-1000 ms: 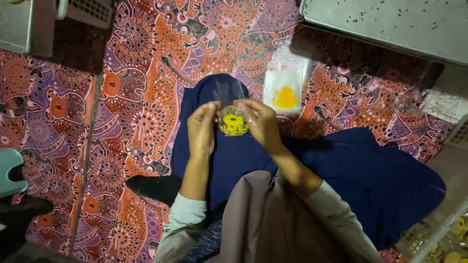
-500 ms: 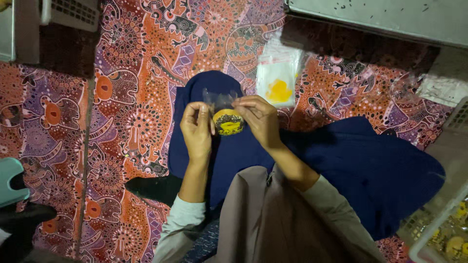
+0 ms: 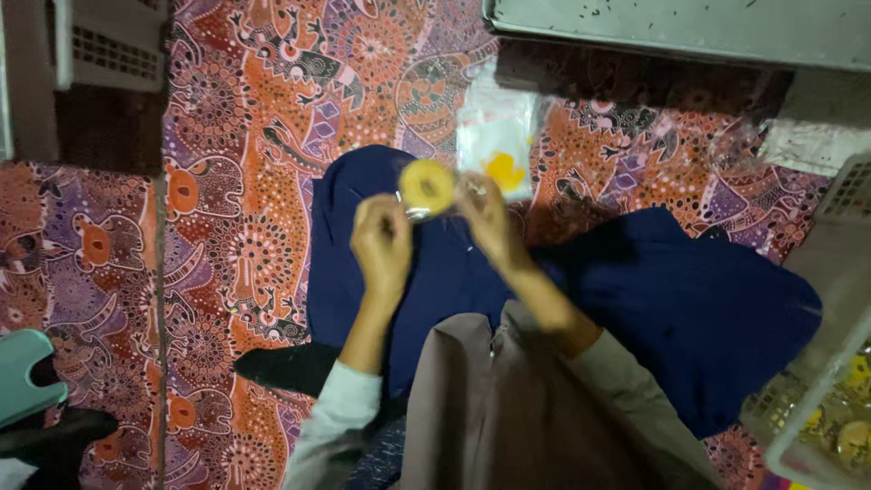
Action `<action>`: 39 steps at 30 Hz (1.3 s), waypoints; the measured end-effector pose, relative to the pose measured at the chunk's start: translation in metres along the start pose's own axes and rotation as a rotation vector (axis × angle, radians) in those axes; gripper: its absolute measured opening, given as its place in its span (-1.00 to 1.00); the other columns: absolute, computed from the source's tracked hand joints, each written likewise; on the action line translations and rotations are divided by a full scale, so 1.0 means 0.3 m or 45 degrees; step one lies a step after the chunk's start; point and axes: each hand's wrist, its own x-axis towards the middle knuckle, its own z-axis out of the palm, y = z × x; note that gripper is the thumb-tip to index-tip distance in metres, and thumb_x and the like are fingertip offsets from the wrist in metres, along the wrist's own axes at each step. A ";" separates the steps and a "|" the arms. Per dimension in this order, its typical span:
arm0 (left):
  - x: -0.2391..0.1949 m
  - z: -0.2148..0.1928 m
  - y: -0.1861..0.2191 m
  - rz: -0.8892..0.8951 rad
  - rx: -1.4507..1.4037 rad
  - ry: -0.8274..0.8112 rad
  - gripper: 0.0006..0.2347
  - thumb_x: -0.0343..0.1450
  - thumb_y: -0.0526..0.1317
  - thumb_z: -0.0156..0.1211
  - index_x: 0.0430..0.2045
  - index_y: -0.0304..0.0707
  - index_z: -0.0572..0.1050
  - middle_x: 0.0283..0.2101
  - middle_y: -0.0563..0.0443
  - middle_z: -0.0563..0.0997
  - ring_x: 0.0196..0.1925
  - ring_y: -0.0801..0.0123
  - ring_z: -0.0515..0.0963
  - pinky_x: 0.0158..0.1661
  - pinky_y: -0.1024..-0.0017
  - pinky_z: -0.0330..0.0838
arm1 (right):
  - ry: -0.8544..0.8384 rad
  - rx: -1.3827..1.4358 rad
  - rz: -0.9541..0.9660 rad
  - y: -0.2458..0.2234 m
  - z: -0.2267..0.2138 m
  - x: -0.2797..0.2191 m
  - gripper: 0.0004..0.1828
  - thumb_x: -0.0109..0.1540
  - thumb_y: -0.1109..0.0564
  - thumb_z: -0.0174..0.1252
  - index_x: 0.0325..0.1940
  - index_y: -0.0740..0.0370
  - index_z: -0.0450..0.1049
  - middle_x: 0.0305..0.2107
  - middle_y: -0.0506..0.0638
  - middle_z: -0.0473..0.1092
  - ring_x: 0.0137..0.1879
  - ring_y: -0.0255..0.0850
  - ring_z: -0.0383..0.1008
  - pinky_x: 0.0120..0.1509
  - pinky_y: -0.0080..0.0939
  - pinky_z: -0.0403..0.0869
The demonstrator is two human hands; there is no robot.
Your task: The person sits on the floor and repeatedly picks up donuts from a metal tray, places them into clear plastic bags, and sets the packaged donuts into a white basket. The person handles donuts one at a time, sealing each bag before moving to the next.
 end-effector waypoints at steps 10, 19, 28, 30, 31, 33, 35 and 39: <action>0.189 0.693 -0.239 0.233 0.436 -0.477 -0.80 0.23 -0.42 0.18 -0.31 -0.48 0.42 -0.23 -0.38 0.50 -0.39 -0.26 0.57 -0.42 -0.05 0.42 | 0.780 -1.008 -0.336 0.176 -0.575 0.172 -0.74 0.42 0.13 0.07 0.12 0.28 0.55 0.07 0.25 0.44 0.28 0.10 0.40 0.44 0.04 0.38; 0.183 0.534 0.031 0.346 -0.181 -0.262 -0.64 0.25 -0.35 0.27 -0.10 -0.48 0.41 -0.04 -0.34 0.51 -0.25 -0.05 0.61 -0.31 0.20 0.55 | 0.084 -0.335 -0.012 -0.063 -0.402 0.322 -0.62 0.24 0.12 0.15 0.12 0.26 0.55 0.01 0.17 0.59 0.18 -0.05 0.64 0.32 -0.09 0.58; 0.229 0.438 0.304 0.408 -0.381 -0.126 -0.82 0.42 -0.44 0.29 -0.14 -0.28 0.56 -0.15 -0.09 0.68 -0.14 0.26 0.71 -0.07 0.41 0.59 | 0.489 -1.051 -0.896 -0.551 -0.307 -0.029 -0.71 0.36 0.31 0.07 0.16 0.24 0.51 0.14 0.04 0.50 0.35 -0.08 0.51 0.67 0.33 0.18; 0.190 0.415 0.353 0.487 -0.561 -0.208 -0.76 0.37 -0.46 0.33 -0.11 -0.25 0.57 -0.06 -0.12 0.66 -0.05 0.19 0.68 0.01 0.34 0.58 | 0.476 -1.030 -0.911 -0.574 -0.331 -0.002 -0.54 0.28 0.26 0.10 0.27 0.40 0.39 0.24 0.20 0.39 0.41 0.03 0.42 0.62 0.39 0.10; 0.182 0.408 0.376 0.433 -0.673 -0.267 -0.74 0.35 -0.47 0.35 -0.11 -0.25 0.57 -0.03 -0.12 0.65 -0.03 0.17 0.66 0.02 0.29 0.56 | 0.472 -1.019 -0.918 -0.576 -0.338 0.015 -0.43 0.24 0.23 0.11 0.33 0.49 0.33 0.29 0.28 0.34 0.43 0.09 0.38 0.60 0.42 0.06; 0.246 0.423 0.402 0.069 -1.202 -0.193 -0.48 0.26 -0.53 0.28 0.10 -0.05 0.41 0.12 0.16 0.48 0.13 0.30 0.52 0.11 0.30 0.50 | 0.323 -1.162 -0.966 -0.592 -0.356 0.084 -0.53 0.24 0.27 0.16 0.25 0.42 0.42 0.32 0.29 0.34 0.47 0.17 0.34 0.59 0.32 0.13; 0.354 0.445 0.371 -0.407 -1.759 -0.093 -0.37 0.27 -0.53 0.16 0.26 0.05 0.28 0.18 0.24 0.40 0.21 0.30 0.48 0.17 0.26 0.48 | 0.126 -1.157 -1.031 -0.613 -0.354 0.147 -0.60 0.22 0.27 0.21 0.17 0.33 0.52 0.29 0.32 0.36 0.44 0.22 0.35 0.56 0.24 0.20; 0.614 0.492 0.181 -0.357 -2.267 -0.250 -0.80 0.55 -0.55 0.13 -0.02 -0.34 0.36 -0.03 -0.18 0.52 0.01 0.07 0.55 0.00 0.24 0.42 | -0.046 -0.478 -0.366 -0.724 -0.377 0.327 -0.77 0.21 0.14 0.23 -0.10 0.19 0.69 -0.18 0.18 0.60 0.01 0.05 0.60 0.22 0.00 0.54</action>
